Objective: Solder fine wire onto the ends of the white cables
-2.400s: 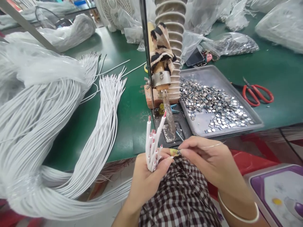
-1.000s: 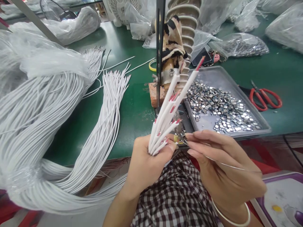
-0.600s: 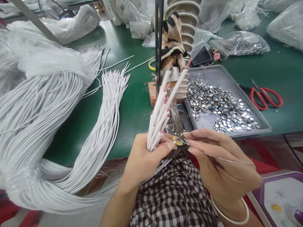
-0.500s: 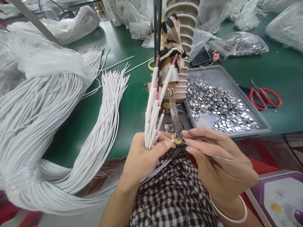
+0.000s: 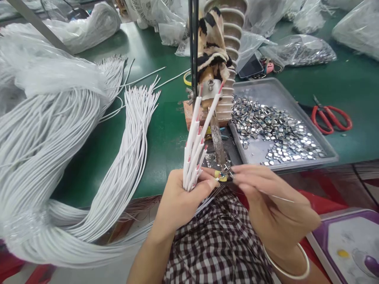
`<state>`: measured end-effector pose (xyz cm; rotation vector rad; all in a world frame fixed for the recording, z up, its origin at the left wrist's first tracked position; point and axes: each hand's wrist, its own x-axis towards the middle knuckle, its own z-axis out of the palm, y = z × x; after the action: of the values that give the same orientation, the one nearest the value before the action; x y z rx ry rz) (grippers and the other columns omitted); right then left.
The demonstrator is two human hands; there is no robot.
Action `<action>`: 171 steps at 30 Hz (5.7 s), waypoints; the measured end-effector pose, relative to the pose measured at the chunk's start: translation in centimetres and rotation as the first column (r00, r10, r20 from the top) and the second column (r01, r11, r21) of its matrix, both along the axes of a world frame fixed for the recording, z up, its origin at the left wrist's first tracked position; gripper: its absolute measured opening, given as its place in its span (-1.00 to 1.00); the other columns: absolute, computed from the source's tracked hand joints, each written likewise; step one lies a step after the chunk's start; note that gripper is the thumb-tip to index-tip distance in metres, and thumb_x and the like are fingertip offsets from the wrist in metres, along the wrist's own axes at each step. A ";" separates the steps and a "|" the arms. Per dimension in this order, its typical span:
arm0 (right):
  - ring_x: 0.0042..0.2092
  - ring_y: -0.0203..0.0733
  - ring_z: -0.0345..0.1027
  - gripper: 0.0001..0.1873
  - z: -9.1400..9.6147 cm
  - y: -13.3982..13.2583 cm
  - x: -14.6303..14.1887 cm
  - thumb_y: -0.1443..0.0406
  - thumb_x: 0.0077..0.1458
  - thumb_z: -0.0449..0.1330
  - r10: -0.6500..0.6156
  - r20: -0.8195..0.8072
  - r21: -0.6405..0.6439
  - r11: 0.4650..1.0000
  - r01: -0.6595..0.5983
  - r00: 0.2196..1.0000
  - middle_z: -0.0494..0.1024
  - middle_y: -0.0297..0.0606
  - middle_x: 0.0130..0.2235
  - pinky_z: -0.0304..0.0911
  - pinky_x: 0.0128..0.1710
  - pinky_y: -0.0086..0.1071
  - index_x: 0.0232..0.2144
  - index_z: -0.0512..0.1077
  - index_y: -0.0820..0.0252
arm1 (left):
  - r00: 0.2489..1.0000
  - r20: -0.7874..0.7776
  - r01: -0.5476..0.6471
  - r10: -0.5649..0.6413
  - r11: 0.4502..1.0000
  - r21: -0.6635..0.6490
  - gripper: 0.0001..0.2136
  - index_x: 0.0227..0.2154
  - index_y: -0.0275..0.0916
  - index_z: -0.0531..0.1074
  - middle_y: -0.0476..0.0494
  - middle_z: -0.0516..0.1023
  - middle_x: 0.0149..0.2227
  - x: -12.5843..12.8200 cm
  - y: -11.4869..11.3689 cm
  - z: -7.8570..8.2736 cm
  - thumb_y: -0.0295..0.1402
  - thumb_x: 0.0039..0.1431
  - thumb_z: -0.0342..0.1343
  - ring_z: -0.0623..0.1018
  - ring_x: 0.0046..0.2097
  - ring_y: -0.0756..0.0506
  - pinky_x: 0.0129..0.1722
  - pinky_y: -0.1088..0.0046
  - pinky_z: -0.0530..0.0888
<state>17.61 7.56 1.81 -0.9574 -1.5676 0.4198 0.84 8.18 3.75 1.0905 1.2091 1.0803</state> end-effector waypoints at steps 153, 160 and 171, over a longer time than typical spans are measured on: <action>-0.05 -0.38 0.51 -0.77 1.7 -0.6 0.4 0.59 0.14 0.22 -0.090 0.342 0.175 0.984 0.030 0.935 0.58 -0.16 -0.07 0.39 0.13 -0.56 -0.18 0.55 0.35 | 0.984 -0.155 -0.069 0.083 0.993 0.094 -0.84 -0.55 -0.27 0.45 -0.02 0.60 -0.40 0.7 -0.8 0.8 -0.46 0.13 0.10 0.14 -0.62 0.14 -0.66 0.54 0.06; -0.08 -0.41 0.51 -0.82 1.8 -0.9 0.8 0.55 0.17 0.22 -0.080 0.365 0.152 0.988 0.025 0.928 0.60 -0.22 -0.10 0.35 0.14 -0.61 -0.21 0.55 0.33 | 0.997 -0.068 -0.021 0.023 0.999 0.034 -0.84 -0.54 -0.27 0.49 0.01 0.54 -0.47 0.3 -0.8 0.2 -0.49 0.13 0.11 0.13 -0.61 0.14 -0.65 0.56 0.05; -0.12 -0.24 0.56 -0.73 1.8 0.1 -0.1 0.56 0.10 0.26 -0.076 0.283 0.147 0.989 0.035 0.956 0.62 -0.15 -0.11 0.55 -0.08 -0.43 -0.17 0.56 0.23 | 0.993 0.089 -0.072 0.079 0.994 -0.083 -0.87 -0.64 -0.29 0.53 -0.11 0.69 -0.37 0.2 0.6 0.8 -0.46 -0.03 0.21 0.11 -0.69 0.18 -0.73 0.52 -0.11</action>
<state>17.52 7.67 3.57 -0.9826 -1.8026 0.1299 1.07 8.82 4.57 0.9301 1.2171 1.1185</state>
